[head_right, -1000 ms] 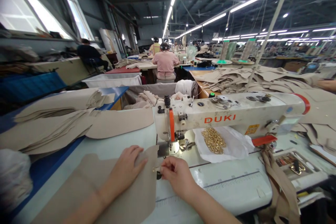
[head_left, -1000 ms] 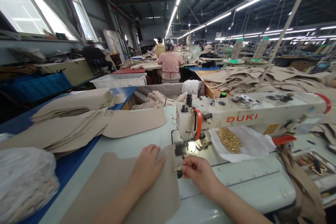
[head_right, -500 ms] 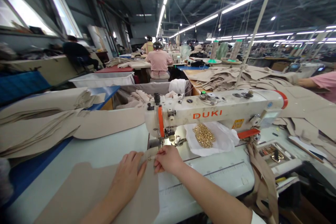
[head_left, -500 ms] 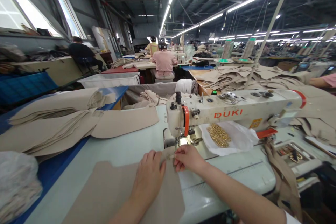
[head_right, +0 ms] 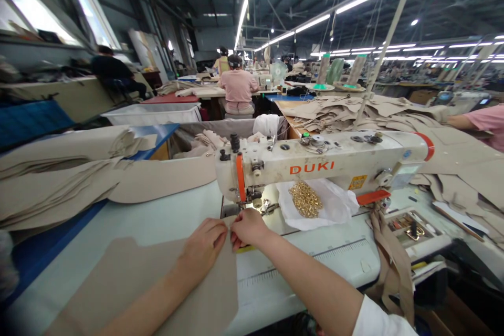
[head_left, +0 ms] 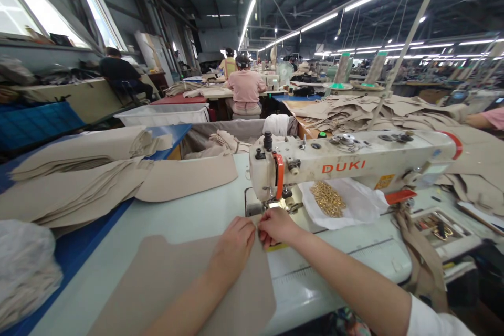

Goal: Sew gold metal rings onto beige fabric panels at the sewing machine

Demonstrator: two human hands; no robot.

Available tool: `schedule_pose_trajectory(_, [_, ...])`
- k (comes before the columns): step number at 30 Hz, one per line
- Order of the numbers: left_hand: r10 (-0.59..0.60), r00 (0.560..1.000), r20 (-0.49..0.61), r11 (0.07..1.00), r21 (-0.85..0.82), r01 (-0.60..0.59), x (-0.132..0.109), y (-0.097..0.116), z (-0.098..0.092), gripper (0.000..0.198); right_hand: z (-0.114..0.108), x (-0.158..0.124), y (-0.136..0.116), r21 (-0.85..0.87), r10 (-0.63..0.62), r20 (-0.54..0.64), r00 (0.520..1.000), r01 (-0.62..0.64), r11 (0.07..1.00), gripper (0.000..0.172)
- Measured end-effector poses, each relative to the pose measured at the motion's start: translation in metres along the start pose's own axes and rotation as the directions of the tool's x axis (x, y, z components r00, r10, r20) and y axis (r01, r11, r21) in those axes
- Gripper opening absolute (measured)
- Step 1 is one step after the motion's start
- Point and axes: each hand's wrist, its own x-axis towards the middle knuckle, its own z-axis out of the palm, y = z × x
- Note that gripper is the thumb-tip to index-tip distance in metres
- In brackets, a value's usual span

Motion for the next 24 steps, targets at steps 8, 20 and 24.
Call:
schedule_pose_trajectory(8, [0.055, 0.998, -0.022, 0.998, 0.0, -0.055, 0.004, -0.004, 0.008, 0.023, -0.007, -0.006, 0.003, -0.276, -0.174, -0.069, 0.982, 0.149, 0.95, 0.021])
schedule_pose_trajectory(20, [0.069, 0.994, -0.088, 0.996, -0.041, -0.073, 0.002, -0.007, 0.009, 0.02, -0.035, -0.072, 0.056, -0.738, -0.687, 0.49, 0.536, 0.675, 0.0, 0.021])
schedule_pose_trajectory(24, [0.074, 0.994, -0.08, 0.995, -0.054, -0.079, 0.003, -0.007, 0.007, 0.02, -0.023, -0.055, 0.051, -0.768, -0.746, 0.368, 0.555, 0.634, 0.093, 0.012])
